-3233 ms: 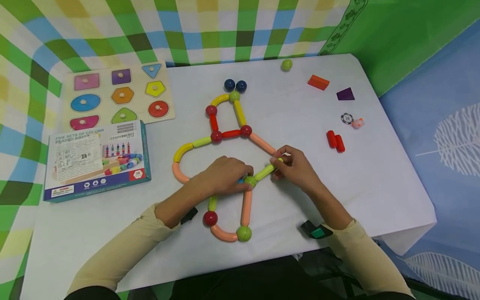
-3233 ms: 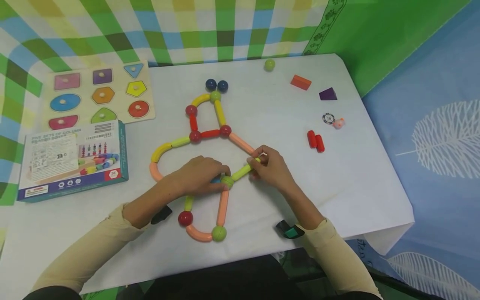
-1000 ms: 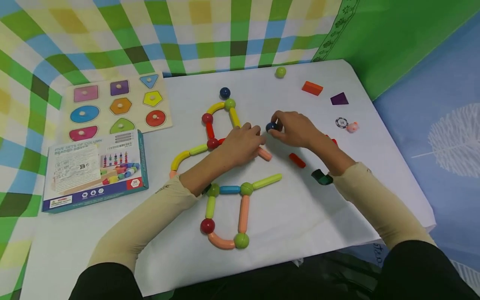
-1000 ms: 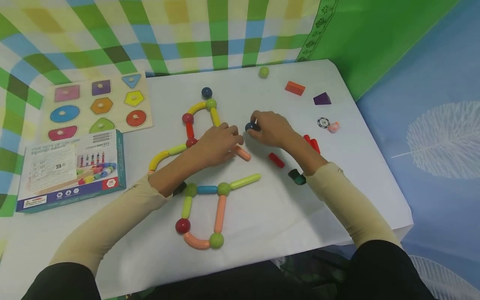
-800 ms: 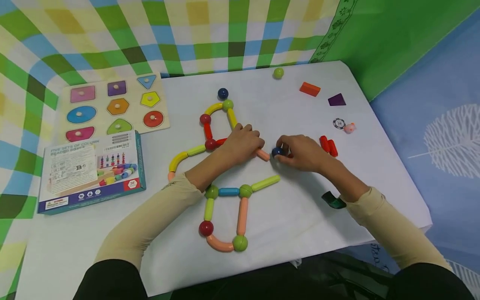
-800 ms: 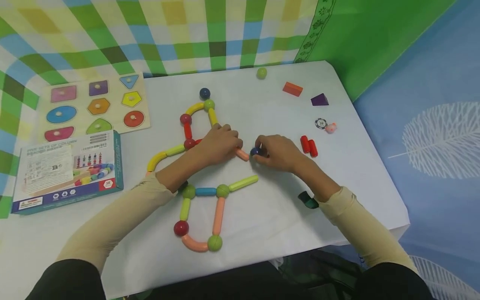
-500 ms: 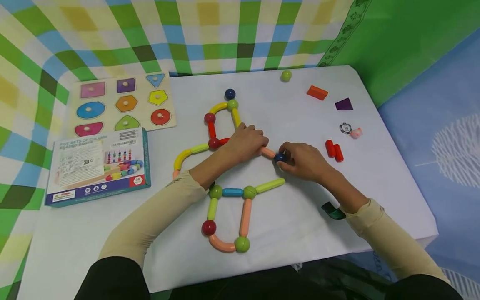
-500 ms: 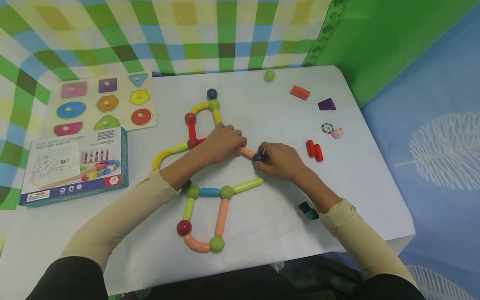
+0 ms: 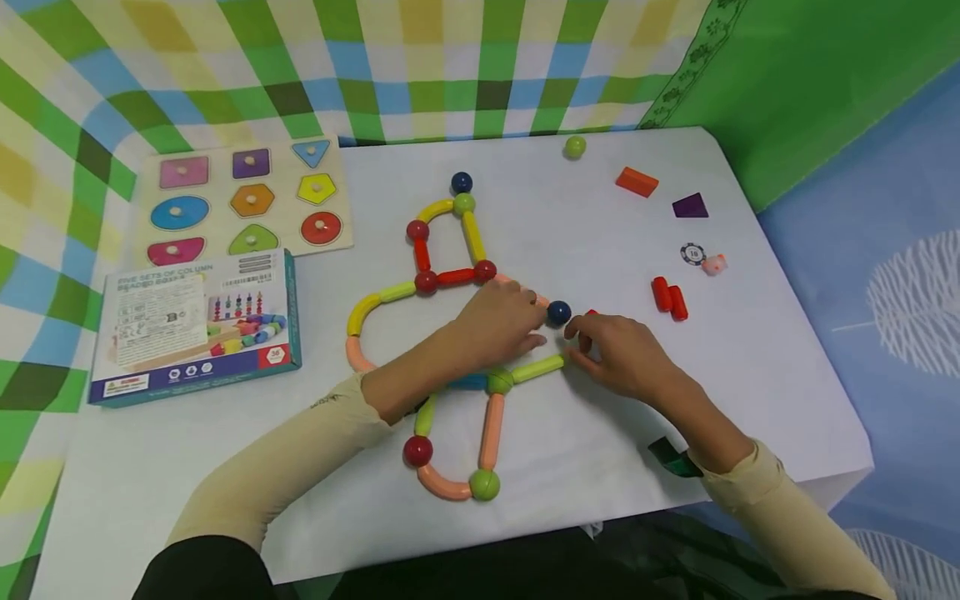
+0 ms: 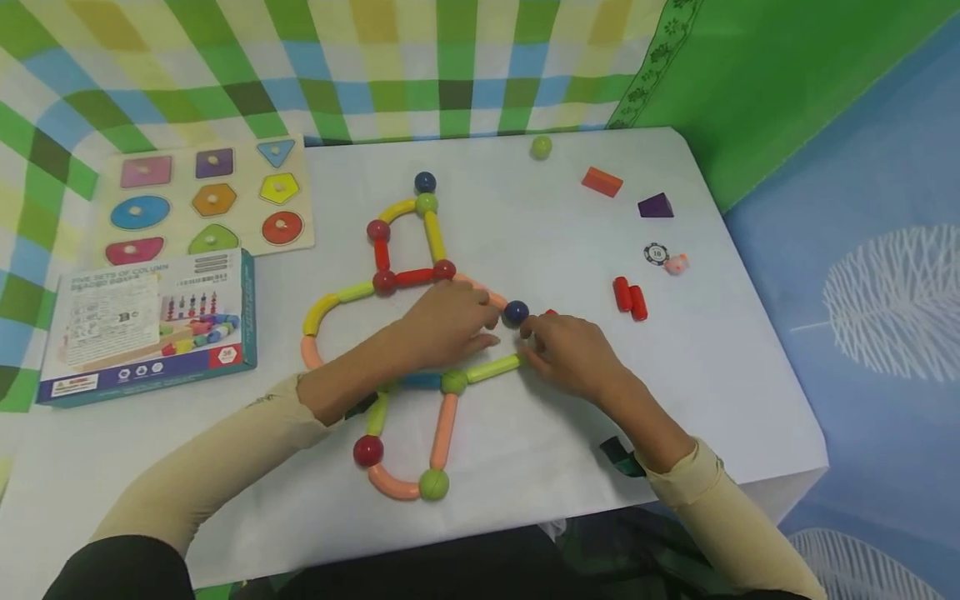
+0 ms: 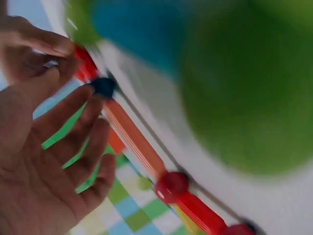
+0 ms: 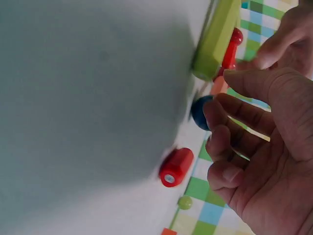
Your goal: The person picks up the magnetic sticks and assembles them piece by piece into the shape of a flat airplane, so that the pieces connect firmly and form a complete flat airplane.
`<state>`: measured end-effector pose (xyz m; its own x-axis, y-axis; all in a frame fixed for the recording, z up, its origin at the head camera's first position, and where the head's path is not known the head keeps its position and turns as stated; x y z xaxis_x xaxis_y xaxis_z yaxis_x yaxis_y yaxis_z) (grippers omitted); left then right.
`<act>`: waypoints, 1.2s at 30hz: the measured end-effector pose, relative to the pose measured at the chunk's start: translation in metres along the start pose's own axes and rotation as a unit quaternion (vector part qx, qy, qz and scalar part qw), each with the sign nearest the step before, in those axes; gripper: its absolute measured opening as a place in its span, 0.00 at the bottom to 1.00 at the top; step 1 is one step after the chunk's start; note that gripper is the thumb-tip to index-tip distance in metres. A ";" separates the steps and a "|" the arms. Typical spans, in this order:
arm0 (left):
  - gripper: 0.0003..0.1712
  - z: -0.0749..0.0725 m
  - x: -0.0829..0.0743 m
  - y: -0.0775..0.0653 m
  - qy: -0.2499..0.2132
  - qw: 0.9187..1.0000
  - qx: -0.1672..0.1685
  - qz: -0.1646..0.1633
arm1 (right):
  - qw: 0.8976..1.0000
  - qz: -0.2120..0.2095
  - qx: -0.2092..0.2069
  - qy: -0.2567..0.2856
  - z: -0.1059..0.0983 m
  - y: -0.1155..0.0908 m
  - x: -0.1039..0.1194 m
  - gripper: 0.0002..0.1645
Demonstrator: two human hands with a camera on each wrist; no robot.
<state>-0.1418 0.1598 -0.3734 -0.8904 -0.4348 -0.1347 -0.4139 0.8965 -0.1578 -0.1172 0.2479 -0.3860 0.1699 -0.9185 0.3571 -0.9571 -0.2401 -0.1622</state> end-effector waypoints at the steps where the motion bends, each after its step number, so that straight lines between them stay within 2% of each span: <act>1: 0.20 0.003 -0.006 -0.002 -0.012 1.000 0.011 0.003 | 1.000 -0.006 0.003 0.002 0.002 -0.002 0.001 0.13; 3: 0.21 0.012 -0.017 -0.004 -0.022 0.999 0.035 0.008 | 1.000 -0.007 0.002 0.013 0.003 -0.003 0.002 0.12; 6: 0.21 0.022 -0.025 -0.005 -0.021 0.998 0.059 0.008 | 0.999 0.006 -0.025 0.029 0.000 0.002 -0.002 0.13; 9: 0.19 0.026 -0.025 -0.004 -0.013 0.998 0.068 0.003 | 0.997 0.021 -0.060 0.031 -0.006 0.012 -0.005 0.20; 12: 0.15 0.028 -0.024 -0.003 -0.020 0.997 0.069 -0.003 | 0.997 0.024 -0.075 0.014 -0.007 0.022 -0.006 0.24; 16: 0.13 0.028 -0.019 -0.004 -0.036 0.997 0.062 -0.024 | 0.997 0.026 -0.067 -0.015 -0.005 0.028 -0.005 0.24; 21: 0.14 0.023 -0.009 -0.007 -0.047 0.996 0.059 -0.052 | 0.999 0.018 -0.046 -0.007 -0.005 0.028 -0.005 0.24; 29: 0.16 0.023 -0.004 -0.009 -0.066 0.995 0.059 -0.056 | 0.999 0.003 -0.032 -0.001 -0.003 0.024 -0.001 0.25; 36: 0.14 0.024 -0.003 -0.014 -0.078 0.993 0.062 -0.065 | 1.000 0.015 -0.012 0.005 0.002 0.020 -0.003 0.27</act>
<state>-0.1286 0.1463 -0.3938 -0.7871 -0.5620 -0.2543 -0.4875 0.8193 -0.3018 -0.1365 0.2454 -0.3918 0.1398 -0.9219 0.3614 -0.9669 -0.2057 -0.1507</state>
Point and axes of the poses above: each hand's wrist, its own y-axis towards the middle knuckle, its own z-axis out of the palm, x = y × z, the point moved 10 cm from there along y, towards the middle knuckle, and after that the axes turned 12 degrees about z, right-handed, at the moved point
